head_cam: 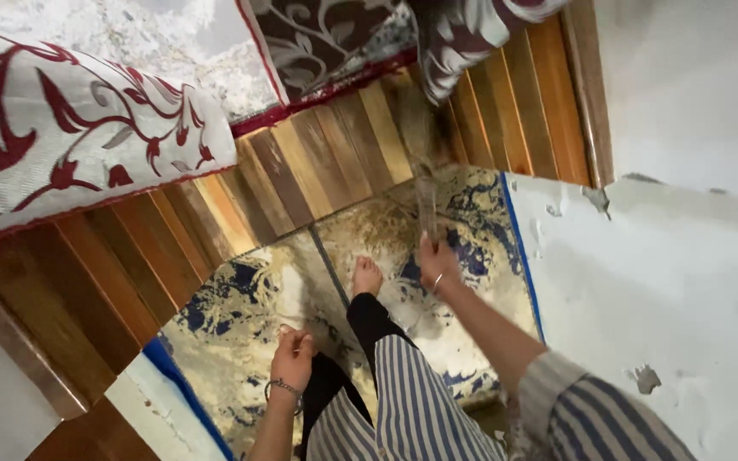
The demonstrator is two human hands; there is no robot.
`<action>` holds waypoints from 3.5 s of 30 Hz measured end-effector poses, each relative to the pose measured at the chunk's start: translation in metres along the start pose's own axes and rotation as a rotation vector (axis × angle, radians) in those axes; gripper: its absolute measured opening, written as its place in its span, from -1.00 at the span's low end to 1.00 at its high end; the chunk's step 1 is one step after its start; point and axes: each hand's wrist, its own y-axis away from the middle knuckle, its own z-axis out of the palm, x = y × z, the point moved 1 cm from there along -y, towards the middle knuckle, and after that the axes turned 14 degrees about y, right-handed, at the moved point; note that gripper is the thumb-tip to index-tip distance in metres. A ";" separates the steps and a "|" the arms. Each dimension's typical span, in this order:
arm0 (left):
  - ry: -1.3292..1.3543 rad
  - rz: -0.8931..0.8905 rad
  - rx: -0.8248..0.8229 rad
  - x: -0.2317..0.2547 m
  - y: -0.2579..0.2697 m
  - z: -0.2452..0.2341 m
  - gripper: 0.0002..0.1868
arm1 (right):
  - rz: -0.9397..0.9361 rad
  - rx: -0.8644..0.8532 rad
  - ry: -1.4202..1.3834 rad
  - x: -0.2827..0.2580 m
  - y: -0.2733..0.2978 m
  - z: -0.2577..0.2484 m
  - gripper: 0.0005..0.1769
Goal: The recorder is sweeping a carpeted floor area and under furniture using a broom.
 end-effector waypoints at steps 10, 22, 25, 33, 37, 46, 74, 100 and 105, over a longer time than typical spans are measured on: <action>0.129 0.049 0.093 0.015 0.013 -0.011 -0.70 | -0.147 -0.490 -0.288 -0.123 -0.044 0.121 -0.32; 0.207 -0.146 0.087 -0.007 0.025 -0.008 -0.65 | -0.558 -0.688 0.806 -0.126 0.064 0.142 -0.23; 0.249 -0.212 0.082 0.018 0.039 -0.014 -0.65 | -0.757 -0.526 0.786 -0.173 -0.045 0.203 -0.48; 0.482 -0.179 0.129 -0.029 0.042 -0.016 -0.66 | -1.094 0.415 0.343 -0.190 -0.214 0.296 -0.66; 0.439 -0.130 0.154 -0.057 0.043 -0.020 -0.66 | -0.554 -0.073 -0.086 -0.256 -0.170 0.239 -0.62; 0.274 -0.184 0.065 -0.052 0.040 -0.035 -0.61 | -0.787 -0.050 0.147 -0.223 0.021 0.102 -0.25; 0.271 -0.239 0.126 -0.034 0.053 -0.052 -0.62 | -0.110 0.169 0.579 -0.212 0.046 -0.079 -0.40; 0.193 -0.029 0.169 -0.070 0.090 -0.013 -0.67 | -0.542 -0.334 0.009 -0.066 0.183 -0.037 -0.37; 0.292 -0.007 0.146 -0.053 0.118 -0.043 -0.67 | -0.348 -0.574 0.206 -0.079 0.307 -0.138 -0.40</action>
